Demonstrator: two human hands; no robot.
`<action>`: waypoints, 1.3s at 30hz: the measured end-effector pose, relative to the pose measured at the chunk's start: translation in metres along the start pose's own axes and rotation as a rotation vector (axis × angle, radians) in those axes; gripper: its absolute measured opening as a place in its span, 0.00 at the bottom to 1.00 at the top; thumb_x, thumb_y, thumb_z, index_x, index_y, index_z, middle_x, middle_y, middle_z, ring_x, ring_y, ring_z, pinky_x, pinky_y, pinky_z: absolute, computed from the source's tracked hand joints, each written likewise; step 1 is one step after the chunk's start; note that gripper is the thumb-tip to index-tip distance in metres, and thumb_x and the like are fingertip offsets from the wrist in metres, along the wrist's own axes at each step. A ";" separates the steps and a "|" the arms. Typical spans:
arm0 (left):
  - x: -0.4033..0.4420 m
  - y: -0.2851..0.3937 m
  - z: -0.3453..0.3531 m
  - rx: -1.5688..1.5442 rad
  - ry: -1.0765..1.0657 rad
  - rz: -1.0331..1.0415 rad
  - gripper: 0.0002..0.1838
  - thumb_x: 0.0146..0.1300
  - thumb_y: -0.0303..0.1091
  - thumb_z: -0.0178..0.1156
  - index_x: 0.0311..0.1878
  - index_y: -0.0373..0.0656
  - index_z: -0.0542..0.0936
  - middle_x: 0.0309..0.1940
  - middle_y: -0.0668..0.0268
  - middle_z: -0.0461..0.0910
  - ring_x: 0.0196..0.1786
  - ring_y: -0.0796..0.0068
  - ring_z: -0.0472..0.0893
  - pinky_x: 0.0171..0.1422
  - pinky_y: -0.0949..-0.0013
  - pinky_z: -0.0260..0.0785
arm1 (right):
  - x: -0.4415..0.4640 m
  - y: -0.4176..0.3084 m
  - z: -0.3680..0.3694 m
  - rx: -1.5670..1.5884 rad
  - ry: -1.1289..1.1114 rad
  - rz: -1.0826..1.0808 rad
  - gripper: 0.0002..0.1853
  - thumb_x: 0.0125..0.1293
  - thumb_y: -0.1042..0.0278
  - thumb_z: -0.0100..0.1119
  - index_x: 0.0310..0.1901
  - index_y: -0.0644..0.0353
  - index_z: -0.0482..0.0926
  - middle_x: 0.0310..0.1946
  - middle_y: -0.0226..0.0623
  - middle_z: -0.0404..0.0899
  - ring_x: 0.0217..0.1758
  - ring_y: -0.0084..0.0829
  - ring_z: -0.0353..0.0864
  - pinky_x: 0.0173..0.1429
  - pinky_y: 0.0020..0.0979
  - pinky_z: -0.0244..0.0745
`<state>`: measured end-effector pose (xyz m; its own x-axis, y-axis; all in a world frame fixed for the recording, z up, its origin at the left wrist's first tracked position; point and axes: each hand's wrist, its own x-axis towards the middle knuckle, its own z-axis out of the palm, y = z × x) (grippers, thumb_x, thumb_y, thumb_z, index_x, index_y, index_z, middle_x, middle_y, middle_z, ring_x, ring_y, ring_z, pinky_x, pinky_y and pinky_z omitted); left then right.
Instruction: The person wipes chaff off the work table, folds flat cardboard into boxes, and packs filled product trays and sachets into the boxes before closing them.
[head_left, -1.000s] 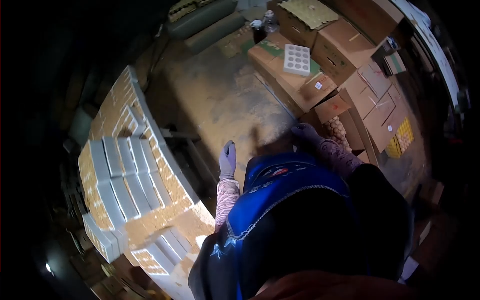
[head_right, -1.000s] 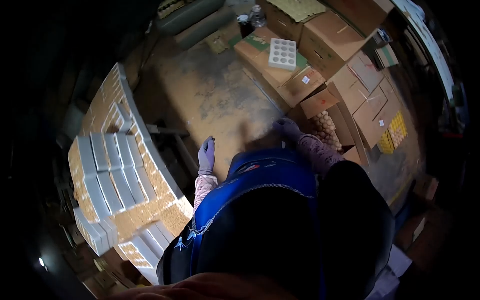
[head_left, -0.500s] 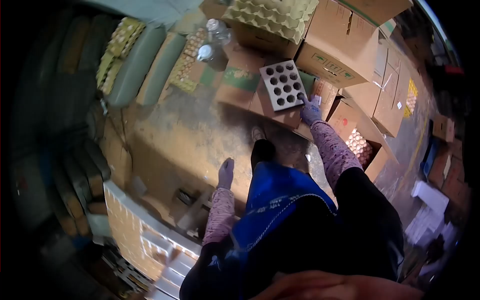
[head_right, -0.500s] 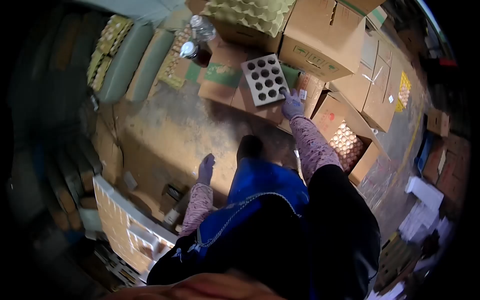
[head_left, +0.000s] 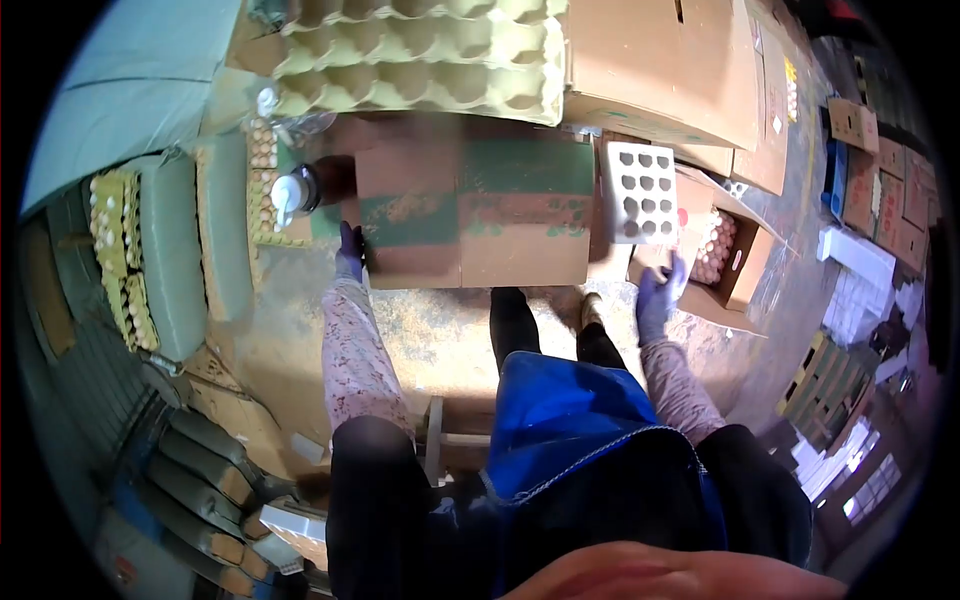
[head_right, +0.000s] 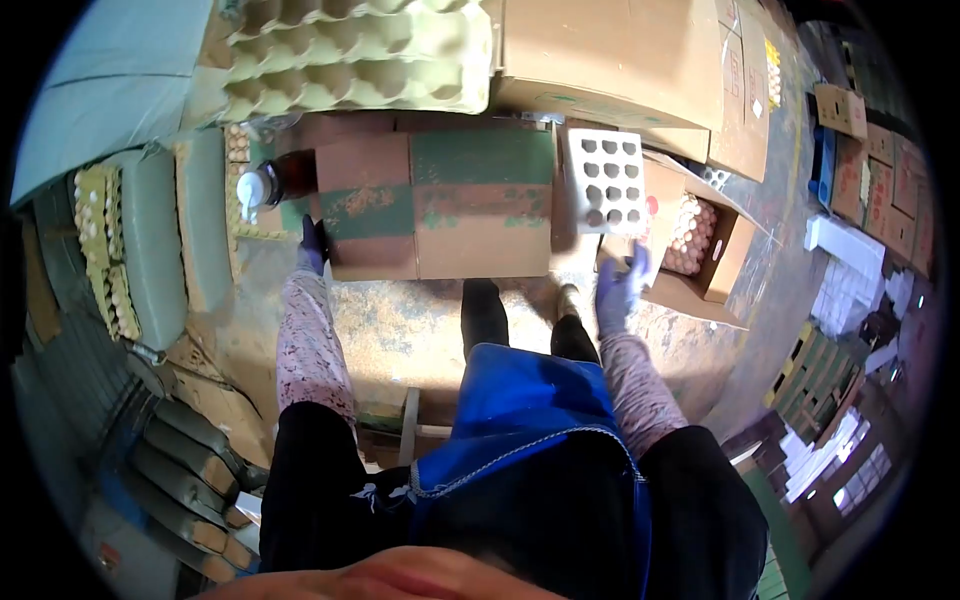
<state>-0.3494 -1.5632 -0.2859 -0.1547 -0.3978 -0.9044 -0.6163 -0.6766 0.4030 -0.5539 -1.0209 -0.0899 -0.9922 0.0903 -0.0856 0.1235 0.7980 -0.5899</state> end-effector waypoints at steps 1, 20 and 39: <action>0.022 -0.007 -0.002 0.014 -0.100 0.078 0.47 0.71 0.73 0.43 0.73 0.37 0.71 0.68 0.64 0.75 0.66 0.63 0.74 0.73 0.68 0.59 | -0.014 -0.018 0.016 0.130 -0.205 0.227 0.31 0.70 0.68 0.58 0.74 0.56 0.65 0.72 0.50 0.64 0.68 0.43 0.70 0.69 0.39 0.69; -0.203 -0.202 0.016 -0.314 0.034 0.176 0.43 0.74 0.69 0.46 0.67 0.33 0.76 0.61 0.59 0.80 0.61 0.68 0.79 0.67 0.67 0.69 | 0.015 0.005 0.008 0.571 -1.143 0.541 0.32 0.72 0.50 0.62 0.68 0.65 0.70 0.58 0.40 0.79 0.56 0.31 0.81 0.58 0.32 0.77; -0.795 -0.618 0.429 -1.630 1.279 0.210 0.39 0.73 0.66 0.51 0.56 0.31 0.80 0.47 0.61 0.84 0.47 0.71 0.80 0.55 0.66 0.72 | -0.146 -0.054 -0.243 -0.354 -2.125 -0.691 0.29 0.73 0.51 0.60 0.64 0.69 0.75 0.56 0.45 0.82 0.55 0.33 0.84 0.59 0.33 0.79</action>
<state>-0.1771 -0.5627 0.1235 0.8259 -0.1481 -0.5441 0.5358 -0.0944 0.8390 -0.4198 -0.9320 0.1495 0.6057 -0.5276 -0.5956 -0.3673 0.4786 -0.7975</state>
